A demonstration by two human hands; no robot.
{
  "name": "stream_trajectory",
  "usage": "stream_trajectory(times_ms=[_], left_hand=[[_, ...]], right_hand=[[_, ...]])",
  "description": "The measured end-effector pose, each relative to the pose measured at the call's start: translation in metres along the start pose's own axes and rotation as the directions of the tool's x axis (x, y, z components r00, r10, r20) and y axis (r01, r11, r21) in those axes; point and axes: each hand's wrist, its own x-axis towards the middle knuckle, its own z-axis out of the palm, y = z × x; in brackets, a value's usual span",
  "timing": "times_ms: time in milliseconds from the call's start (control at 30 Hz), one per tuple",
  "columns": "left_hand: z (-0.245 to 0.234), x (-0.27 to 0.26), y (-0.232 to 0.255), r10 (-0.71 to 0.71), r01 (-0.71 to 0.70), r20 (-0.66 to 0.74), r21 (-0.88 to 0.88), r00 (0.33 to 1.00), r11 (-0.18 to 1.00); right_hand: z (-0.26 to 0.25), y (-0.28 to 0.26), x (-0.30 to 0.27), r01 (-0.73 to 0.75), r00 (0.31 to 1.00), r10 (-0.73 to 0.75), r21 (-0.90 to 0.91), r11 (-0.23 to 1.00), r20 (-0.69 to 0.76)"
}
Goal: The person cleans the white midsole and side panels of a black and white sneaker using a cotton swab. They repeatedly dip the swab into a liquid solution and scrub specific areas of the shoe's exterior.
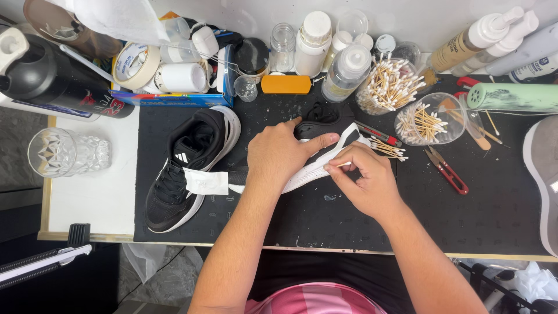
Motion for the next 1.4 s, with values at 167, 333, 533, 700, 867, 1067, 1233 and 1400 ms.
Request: stream_trajectory(times_ms=[167, 333, 533, 700, 867, 1067, 1233, 1400], left_hand=[[-0.001, 0.0, 0.003, -0.002, 0.002, -0.005, 0.016, 1.0, 1.0], [0.0, 0.001, 0.001, 0.002, -0.002, -0.009, 0.0, 1.0, 1.0], [0.0, 0.001, 0.003, 0.013, -0.013, -0.023, 0.015, 1.0, 1.0], [0.0, -0.001, 0.001, -0.006, 0.006, -0.005, -0.009, 1.0, 1.0], [0.001, 0.0, 0.001, 0.01, -0.01, -0.033, -0.004, 0.999, 1.0], [0.0, 0.002, 0.003, -0.018, 0.018, 0.015, 0.017, 1.0, 1.0], [-0.002, 0.002, 0.002, -0.011, 0.011, 0.0, 0.006, 1.0, 1.0], [-0.004, -0.002, 0.005, -0.013, 0.014, -0.019, 0.032, 1.0, 0.999]], right_hand=[[0.004, -0.002, 0.0, -0.07, 0.994, 0.075, 0.065, 0.995, -0.075], [0.009, -0.005, -0.002, -0.025, 0.996, 0.025, 0.003, 1.0, -0.08], [0.004, -0.002, 0.002, -0.044, 0.998, 0.046, 0.028, 0.999, -0.051], [0.011, -0.004, -0.001, -0.027, 0.996, 0.026, -0.006, 1.0, -0.087], [0.0, 0.001, 0.0, 0.001, 0.999, -0.003, 0.039, 0.999, 0.047], [0.003, -0.003, 0.001, -0.052, 0.997, 0.052, 0.006, 0.999, -0.052], [-0.017, -0.009, 0.003, 0.131, 0.991, -0.132, -0.133, 0.982, 0.007], [-0.044, -0.002, 0.015, -0.008, 0.996, 0.003, -0.053, 0.999, -0.093]])
